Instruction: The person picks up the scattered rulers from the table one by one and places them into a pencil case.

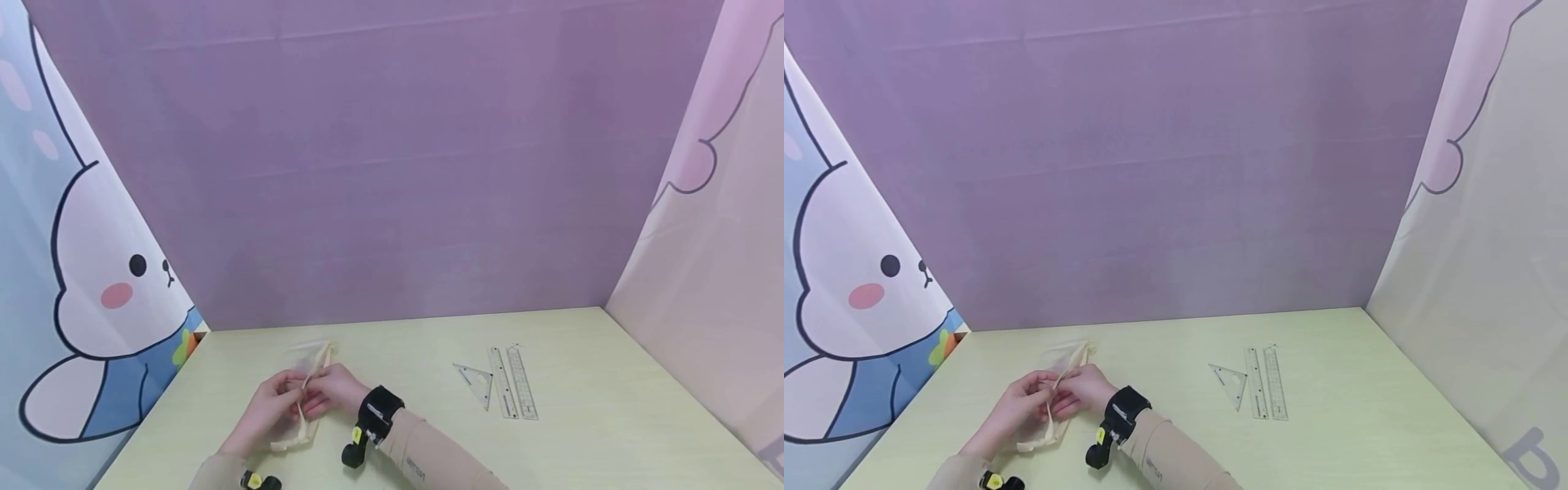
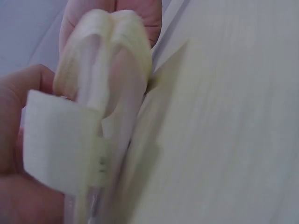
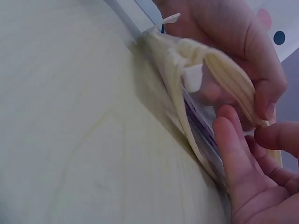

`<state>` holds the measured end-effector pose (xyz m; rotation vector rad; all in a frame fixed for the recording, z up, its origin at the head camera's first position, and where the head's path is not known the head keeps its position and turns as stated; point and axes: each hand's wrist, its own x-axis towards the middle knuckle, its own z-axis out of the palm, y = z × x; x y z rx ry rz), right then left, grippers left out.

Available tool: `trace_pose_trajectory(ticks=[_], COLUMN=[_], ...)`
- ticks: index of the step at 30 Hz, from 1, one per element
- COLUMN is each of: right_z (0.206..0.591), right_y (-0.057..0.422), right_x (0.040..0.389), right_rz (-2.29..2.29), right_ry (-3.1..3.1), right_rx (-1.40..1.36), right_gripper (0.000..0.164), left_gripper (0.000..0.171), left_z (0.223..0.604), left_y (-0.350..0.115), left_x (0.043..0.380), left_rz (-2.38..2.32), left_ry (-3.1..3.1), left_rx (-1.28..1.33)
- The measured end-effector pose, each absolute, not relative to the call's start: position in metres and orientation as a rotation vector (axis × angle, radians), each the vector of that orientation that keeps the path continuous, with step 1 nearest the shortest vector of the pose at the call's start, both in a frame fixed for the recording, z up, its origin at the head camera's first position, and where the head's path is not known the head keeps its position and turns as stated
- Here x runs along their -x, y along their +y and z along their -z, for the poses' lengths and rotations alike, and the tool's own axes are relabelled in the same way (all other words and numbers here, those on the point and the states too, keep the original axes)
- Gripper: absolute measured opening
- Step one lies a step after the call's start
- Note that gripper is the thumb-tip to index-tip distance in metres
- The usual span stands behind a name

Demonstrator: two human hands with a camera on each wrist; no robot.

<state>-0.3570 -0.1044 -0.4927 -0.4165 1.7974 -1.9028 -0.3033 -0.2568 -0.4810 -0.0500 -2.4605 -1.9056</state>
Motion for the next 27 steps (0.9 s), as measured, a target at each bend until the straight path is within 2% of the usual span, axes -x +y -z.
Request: trace_pose_trajectory(ticks=[5,9,17,21,27], right_z=[0.494,0.493,0.490,0.481,0.456], right_y=[-0.103,-0.104,-0.096,-0.072,-0.011], right_x=[0.356,0.355,0.354,0.355,0.368], right_rz=[1.905,1.896,1.867,1.778,1.653], right_ry=[1.743,1.741,1.752,1.798,1.925], right_rx=[0.408,0.389,0.411,0.533,0.734], right_gripper=[0.014,0.017,0.021,0.024,0.025], left_gripper=[0.046,0.044,0.027,0.023,0.018], left_z=[0.484,0.485,0.486,0.485,0.478], left_y=[-0.258,-0.256,-0.253,-0.252,-0.257], left_x=[0.305,0.306,0.306,0.304,0.302], left_rz=[1.894,1.892,1.771,1.735,1.631], left_ry=[-2.522,-2.541,-2.504,-2.495,-2.491], left_rx=[0.110,0.108,-0.023,-0.086,-0.120])
